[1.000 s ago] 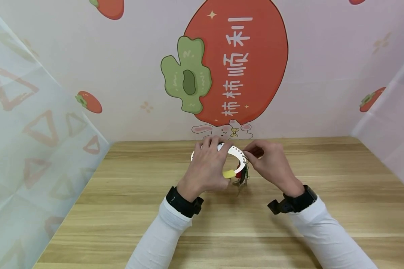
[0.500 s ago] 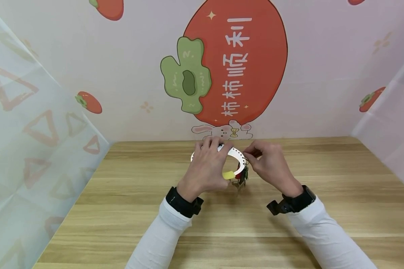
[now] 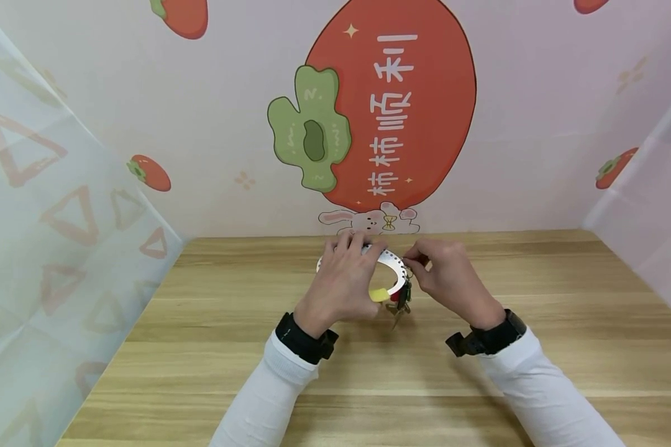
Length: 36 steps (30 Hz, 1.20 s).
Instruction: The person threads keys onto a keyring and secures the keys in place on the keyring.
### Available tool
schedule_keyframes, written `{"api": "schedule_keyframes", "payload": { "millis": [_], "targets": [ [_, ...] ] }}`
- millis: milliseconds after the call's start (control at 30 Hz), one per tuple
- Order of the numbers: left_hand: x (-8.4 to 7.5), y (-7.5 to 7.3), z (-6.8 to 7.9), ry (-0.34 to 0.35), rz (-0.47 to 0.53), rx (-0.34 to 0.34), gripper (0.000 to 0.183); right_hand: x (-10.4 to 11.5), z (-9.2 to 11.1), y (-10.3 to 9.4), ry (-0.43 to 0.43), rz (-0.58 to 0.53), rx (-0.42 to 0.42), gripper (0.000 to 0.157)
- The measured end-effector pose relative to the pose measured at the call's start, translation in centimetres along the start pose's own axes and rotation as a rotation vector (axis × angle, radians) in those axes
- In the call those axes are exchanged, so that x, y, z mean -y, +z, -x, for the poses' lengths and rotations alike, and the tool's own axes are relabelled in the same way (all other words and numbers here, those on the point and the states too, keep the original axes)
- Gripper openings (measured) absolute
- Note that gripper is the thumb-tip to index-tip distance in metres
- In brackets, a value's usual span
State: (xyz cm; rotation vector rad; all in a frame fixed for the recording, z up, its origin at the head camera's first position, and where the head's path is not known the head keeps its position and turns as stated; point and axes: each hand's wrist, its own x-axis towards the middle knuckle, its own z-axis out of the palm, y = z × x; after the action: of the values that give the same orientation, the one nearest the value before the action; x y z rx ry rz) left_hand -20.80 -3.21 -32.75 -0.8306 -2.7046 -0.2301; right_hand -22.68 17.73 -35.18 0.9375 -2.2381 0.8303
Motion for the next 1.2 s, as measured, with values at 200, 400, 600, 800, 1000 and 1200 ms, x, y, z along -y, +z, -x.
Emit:
{"api": "schedule_keyframes", "payload": {
  "millis": [200,400,600,800,1000,1200],
  "targets": [
    [-0.09,0.14,-0.01,-0.004,0.000,-0.001,0.087,-0.18,0.10,0.03,-0.011,-0.007,-0.009,0.021],
    [-0.26,0.20,-0.09,-0.004,0.009,-0.045,0.083,-0.09,-0.08,-0.14,0.189,-0.077,-0.009,0.012],
    [-0.35,0.23,-0.21,-0.008,-0.021,-0.059,0.084,0.24,-0.20,-0.06,0.340,-0.162,-0.041,0.007],
    [-0.42,0.20,-0.12,-0.023,-0.028,-0.033,0.087,0.24,-0.04,0.25,0.145,-0.068,-0.090,0.018],
    [-0.39,0.17,-0.12,-0.029,-0.037,-0.021,0.087,0.20,0.00,0.24,0.047,-0.011,-0.095,0.022],
    [-0.39,0.21,-0.10,-0.022,-0.050,-0.018,0.088,0.03,-0.06,0.10,0.033,-0.011,-0.059,0.022]
  ]
}}
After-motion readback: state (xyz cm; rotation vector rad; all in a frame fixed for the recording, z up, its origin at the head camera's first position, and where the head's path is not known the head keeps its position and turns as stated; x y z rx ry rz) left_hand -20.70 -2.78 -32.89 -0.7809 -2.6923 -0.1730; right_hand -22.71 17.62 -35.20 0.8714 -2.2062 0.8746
